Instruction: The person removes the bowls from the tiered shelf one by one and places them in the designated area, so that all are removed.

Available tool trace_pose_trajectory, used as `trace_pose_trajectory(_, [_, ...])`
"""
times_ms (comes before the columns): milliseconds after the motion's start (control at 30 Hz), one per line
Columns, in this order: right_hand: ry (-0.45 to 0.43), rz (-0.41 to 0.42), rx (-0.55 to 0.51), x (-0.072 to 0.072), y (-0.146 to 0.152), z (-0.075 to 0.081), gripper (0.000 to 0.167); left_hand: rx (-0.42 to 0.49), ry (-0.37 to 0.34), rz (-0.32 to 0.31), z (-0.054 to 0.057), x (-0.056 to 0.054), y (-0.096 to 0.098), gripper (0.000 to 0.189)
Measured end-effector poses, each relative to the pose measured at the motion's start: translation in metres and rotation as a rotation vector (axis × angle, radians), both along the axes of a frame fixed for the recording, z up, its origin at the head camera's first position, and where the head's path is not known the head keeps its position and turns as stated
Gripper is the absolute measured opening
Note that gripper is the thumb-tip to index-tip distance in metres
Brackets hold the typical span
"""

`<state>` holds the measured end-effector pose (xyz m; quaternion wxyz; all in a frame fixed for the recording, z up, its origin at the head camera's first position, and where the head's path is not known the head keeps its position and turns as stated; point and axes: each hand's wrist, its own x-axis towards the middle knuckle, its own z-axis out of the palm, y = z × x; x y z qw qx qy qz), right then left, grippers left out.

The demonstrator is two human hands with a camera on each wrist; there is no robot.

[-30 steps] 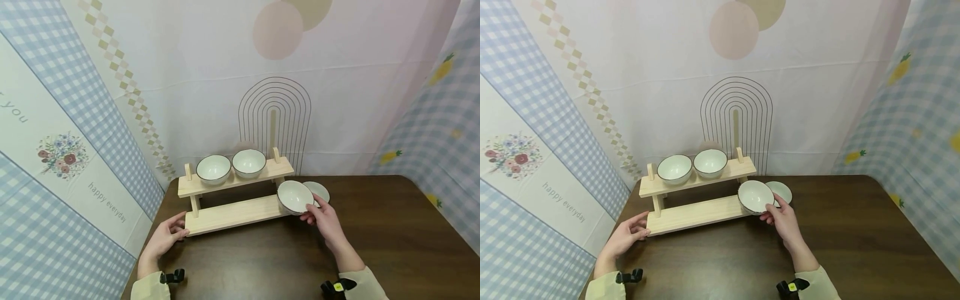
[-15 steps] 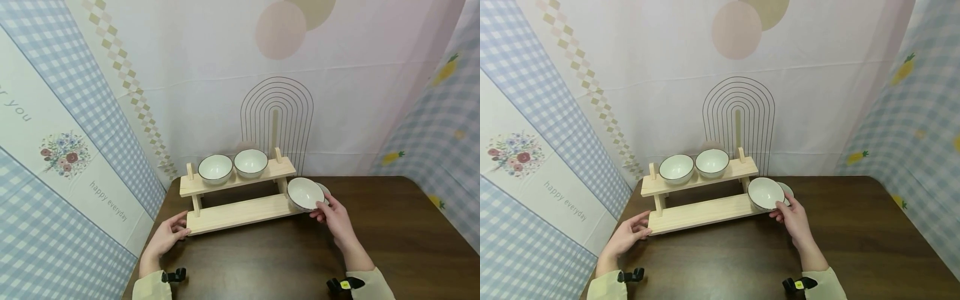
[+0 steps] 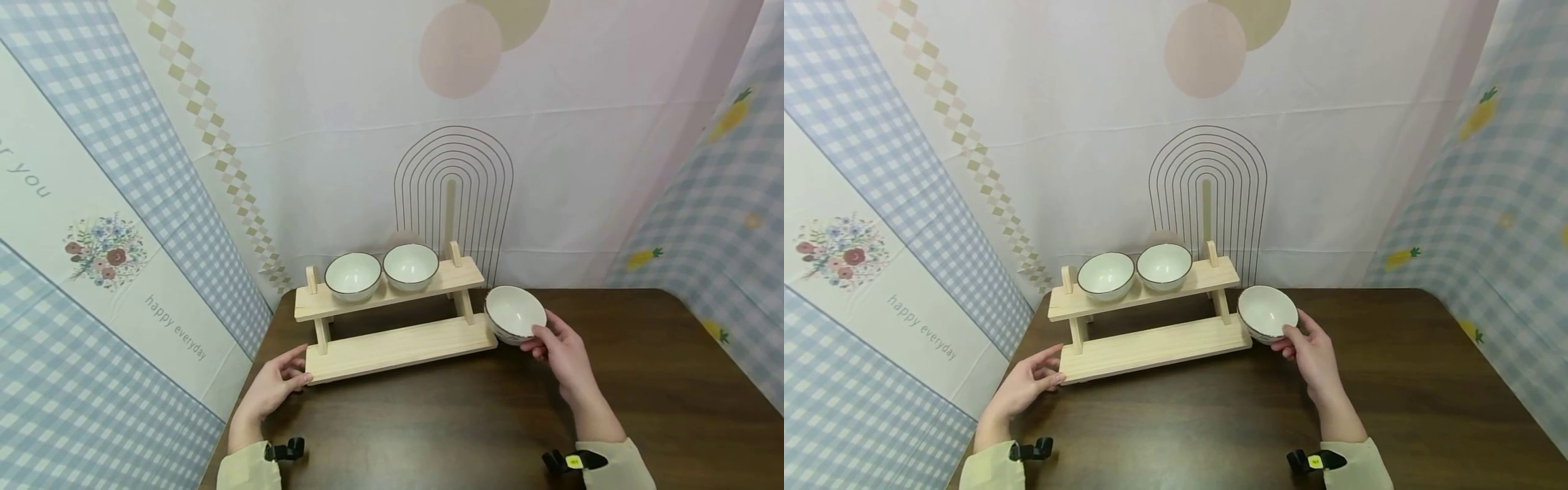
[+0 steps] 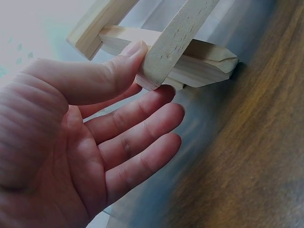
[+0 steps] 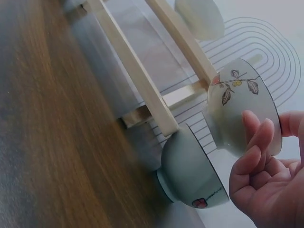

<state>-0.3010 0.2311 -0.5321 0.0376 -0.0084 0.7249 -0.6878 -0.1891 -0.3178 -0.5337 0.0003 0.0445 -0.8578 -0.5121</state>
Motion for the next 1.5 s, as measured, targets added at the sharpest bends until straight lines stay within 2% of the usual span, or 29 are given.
trace_pose_trajectory(400, [-0.013,-0.032,0.025,-0.007,0.012,-0.006,0.072,0.004,0.007,-0.006,-0.002,0.000,-0.001,0.068])
trace_pose_trajectory(933, [-0.051,-0.083,-0.111,-0.011,0.026,-0.009,0.075,0.014,-0.002,0.007,-0.002,-0.001,0.000,0.068])
trace_pose_trajectory(1200, [-0.056,-0.125,-0.092,-0.010,0.036,-0.010,0.074,0.010,0.006,-0.014,-0.002,-0.001,0.000,0.068])
trace_pose_trajectory(1500, [-0.050,-0.180,-0.112,-0.013,0.048,-0.014,0.071,0.005,0.005,-0.001,-0.001,0.000,0.001,0.067])
